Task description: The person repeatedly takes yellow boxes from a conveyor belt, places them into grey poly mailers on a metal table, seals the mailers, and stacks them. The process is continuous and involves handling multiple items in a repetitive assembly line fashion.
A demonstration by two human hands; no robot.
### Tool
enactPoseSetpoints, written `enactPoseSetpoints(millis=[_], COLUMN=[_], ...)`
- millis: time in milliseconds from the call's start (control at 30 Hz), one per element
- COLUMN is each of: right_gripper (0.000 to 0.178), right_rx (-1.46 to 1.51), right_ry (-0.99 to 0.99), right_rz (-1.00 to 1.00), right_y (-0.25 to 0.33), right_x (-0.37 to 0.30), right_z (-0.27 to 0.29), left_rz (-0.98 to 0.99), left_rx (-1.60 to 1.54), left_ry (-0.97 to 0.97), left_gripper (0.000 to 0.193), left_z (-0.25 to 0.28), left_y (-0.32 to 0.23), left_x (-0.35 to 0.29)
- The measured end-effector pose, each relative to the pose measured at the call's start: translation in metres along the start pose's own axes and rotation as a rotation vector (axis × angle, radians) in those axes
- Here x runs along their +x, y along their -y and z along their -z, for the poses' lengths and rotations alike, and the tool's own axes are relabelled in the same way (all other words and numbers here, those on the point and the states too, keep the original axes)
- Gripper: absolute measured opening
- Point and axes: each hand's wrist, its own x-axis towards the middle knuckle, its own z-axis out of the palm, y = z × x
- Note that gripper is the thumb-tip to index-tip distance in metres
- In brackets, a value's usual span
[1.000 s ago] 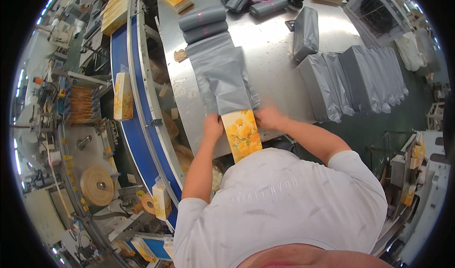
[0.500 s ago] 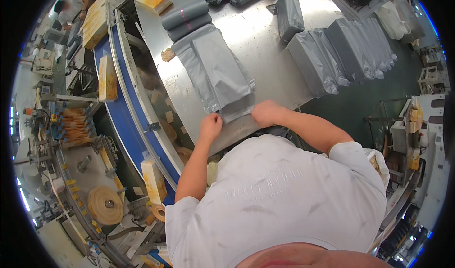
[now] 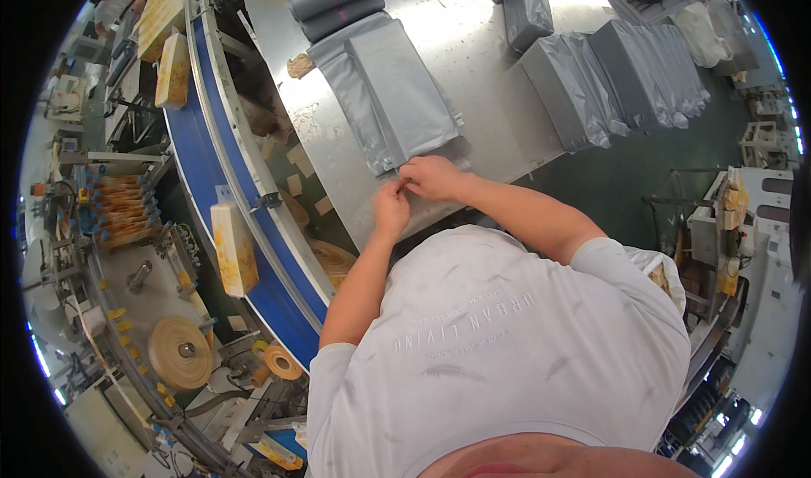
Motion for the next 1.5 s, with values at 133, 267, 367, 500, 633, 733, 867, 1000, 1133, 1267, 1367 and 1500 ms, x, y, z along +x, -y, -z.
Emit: enactPoseSetpoints(millis=[133, 267, 367, 500, 633, 733, 867, 1000, 1133, 1267, 1367, 1500], right_gripper=[0.009, 0.017, 0.019, 0.035, 0.05, 0.033, 0.013, 0.015, 0.028, 0.044, 0.061, 0.062], right_rx=[0.011, -0.091, -0.485, -0.32, -0.582, -0.794, -0.257, 0.494, 0.503, 0.417, 0.204, 0.916], right_ry=[0.099, 0.172, 1.09, 0.596, -0.074, 0.078, 0.077, -0.233, -0.322, -0.749, -0.555, -0.527], right_rz=[0.081, -0.309, -0.573, -0.547, 0.306, 0.696, 0.63, -0.211, -0.609, -0.686, -0.462, -0.584], right_y=[-0.014, -0.079, -0.11, -0.095, -0.068, -0.091, -0.156, -0.146, -0.128, -0.119, -0.114, -0.107], right_x=[-0.039, -0.201, -0.293, -0.231, -0.09, -0.042, -0.033, -0.05, -0.007, 0.005, 0.011, 0.002], right_z=[0.002, 0.024, 0.067, 0.098, 0.136, 0.131, 0.104, 0.095, 0.073, 0.044, 0.038, 0.054], left_rz=[0.154, 0.325, -0.007, -0.729, -1.05, -1.115, -0.987, -0.316, 0.489, 0.407, 0.274, 0.141], left_rx=[-0.017, -0.074, 0.106, 0.543, 0.732, 0.799, 0.739, 0.328, -0.126, 0.016, -0.395, -0.439], left_ry=[0.182, 0.302, 0.088, 0.085, 0.4, 0.508, 0.449, 0.325, -0.028, -0.346, -0.267, -0.014], left_gripper=[0.016, 0.018, 0.025, 0.028, 0.017, 0.015, 0.014, 0.011, 0.021, 0.034, 0.053, 0.068], left_z=[0.006, 0.021, 0.03, 0.058, 0.056, 0.06, 0.067, 0.043, 0.007, -0.031, -0.043, -0.055], left_y=[-0.003, -0.017, -0.032, -0.05, -0.053, -0.055, -0.053, -0.059, -0.015, -0.042, -0.055, -0.104], left_x=[-0.001, -0.002, -0.008, 0.034, 0.078, 0.094, 0.09, 0.087, 0.103, 0.106, 0.098, 0.074])
